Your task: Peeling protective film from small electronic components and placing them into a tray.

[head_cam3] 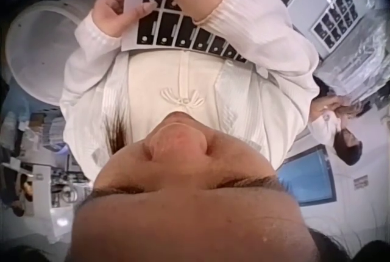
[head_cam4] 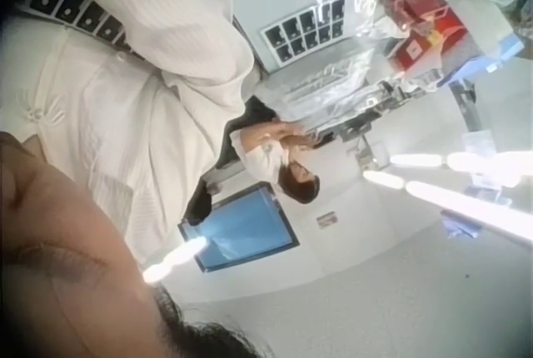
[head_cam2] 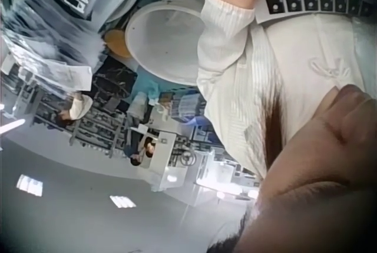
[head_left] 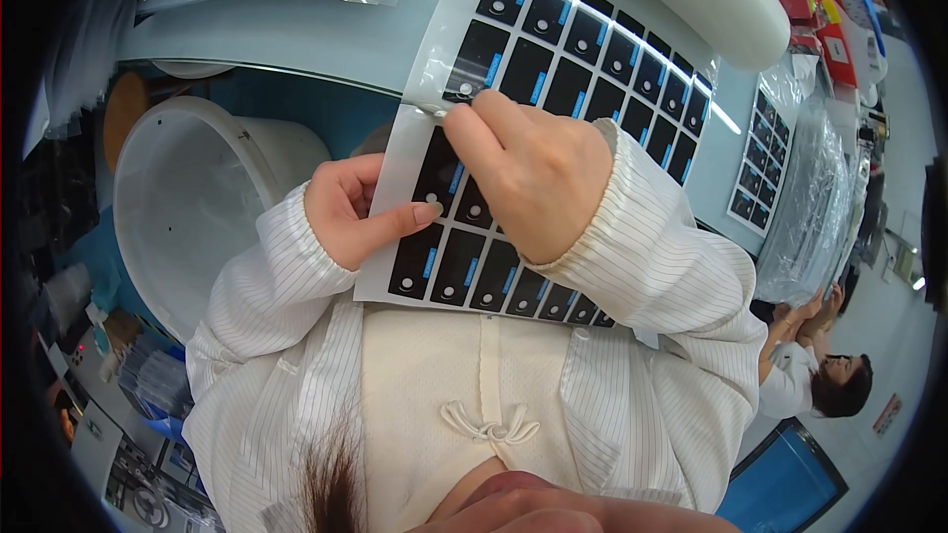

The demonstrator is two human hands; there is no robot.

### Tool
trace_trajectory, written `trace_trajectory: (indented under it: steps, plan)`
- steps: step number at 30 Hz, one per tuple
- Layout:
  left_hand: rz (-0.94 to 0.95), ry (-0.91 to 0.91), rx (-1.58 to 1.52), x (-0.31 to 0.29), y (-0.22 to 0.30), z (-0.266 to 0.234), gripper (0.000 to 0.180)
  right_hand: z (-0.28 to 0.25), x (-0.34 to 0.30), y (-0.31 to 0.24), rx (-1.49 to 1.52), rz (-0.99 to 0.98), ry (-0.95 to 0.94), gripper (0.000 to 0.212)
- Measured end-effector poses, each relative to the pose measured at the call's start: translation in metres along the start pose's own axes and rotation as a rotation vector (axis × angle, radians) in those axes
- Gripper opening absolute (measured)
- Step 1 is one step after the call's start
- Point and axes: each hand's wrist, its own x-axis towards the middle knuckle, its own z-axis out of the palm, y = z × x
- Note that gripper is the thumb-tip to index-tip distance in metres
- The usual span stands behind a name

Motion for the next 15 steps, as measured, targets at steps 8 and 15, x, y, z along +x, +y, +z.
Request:
trace_trajectory:
  steps: [8, 15]
  plan:
    - [-0.021, 0.021, -0.014, -0.001, 0.001, 0.004, 0.030, -0.015, -0.017, 0.007, -0.086, 0.005, -0.077, 0.020]
    - [0.034, 0.026, 0.013, -0.003, -0.008, 0.005, 0.034, -0.026, -0.041, 0.013, -0.080, 0.060, -0.131, 0.022]
